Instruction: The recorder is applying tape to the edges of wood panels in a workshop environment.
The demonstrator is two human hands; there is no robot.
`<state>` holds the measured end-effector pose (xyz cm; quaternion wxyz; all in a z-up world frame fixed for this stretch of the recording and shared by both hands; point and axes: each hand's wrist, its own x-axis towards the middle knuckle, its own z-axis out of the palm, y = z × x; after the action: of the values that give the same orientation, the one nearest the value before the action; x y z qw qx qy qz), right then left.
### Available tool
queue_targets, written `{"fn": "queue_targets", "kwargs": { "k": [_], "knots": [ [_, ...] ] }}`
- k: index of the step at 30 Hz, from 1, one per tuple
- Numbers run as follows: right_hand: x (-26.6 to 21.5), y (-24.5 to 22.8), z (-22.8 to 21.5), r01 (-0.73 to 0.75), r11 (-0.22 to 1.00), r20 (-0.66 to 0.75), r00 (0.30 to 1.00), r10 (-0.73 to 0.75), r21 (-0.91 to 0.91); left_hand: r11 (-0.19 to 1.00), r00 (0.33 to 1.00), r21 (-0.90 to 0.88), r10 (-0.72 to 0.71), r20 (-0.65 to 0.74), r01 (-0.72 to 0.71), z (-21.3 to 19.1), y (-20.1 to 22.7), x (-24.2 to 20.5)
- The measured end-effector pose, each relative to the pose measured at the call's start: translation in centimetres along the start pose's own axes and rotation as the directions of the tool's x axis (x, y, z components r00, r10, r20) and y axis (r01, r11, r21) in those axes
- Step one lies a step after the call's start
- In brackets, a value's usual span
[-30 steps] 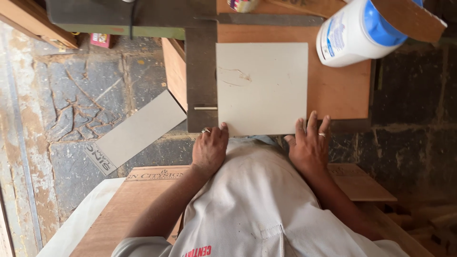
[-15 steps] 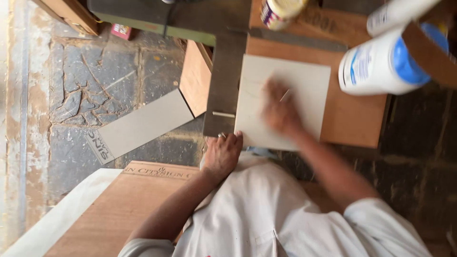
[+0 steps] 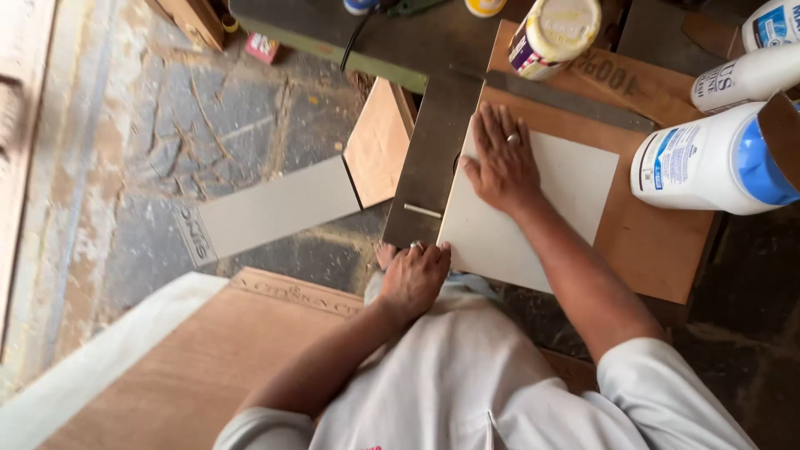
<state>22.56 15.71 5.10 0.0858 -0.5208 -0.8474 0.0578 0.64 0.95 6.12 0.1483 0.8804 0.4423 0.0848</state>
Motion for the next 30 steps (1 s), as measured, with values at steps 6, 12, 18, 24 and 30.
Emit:
{"fn": "queue_targets", "kwargs": {
  "k": [6,12,18,24,30],
  "knots": [
    [-4.6,2.4,1.1,-0.01,0.997,-0.071,0.997,0.016,0.08,0.999,0.999,0.029,0.027,-0.035,-0.026,1.5,-0.1,0.0],
    [-10.0,10.4,-1.5,-0.515,0.855,-0.013,0.856,0.516,0.067,0.998,0.995,0.018,-0.055,0.079,0.054,3.7,-0.2,-0.4],
    [-4.7,3.1,0.4,-0.126,0.948,-0.128,0.988,0.092,-0.293,0.995,0.996,-0.098,0.014,-0.085,-0.022,6.5,-0.5,-0.5],
    [-8.4,-5.5,0.4,0.308,0.941,-0.054,0.946,-0.318,-0.141,0.977,0.977,-0.142,-0.178,-0.114,0.161,5.7,-0.3,0.1],
    [-6.2,5.9,4.3,0.175,0.964,-0.138,0.969,-0.205,-0.201,0.968,0.987,-0.2,-0.16,-0.029,0.151,6.3,-0.5,0.6]
  ]
}}
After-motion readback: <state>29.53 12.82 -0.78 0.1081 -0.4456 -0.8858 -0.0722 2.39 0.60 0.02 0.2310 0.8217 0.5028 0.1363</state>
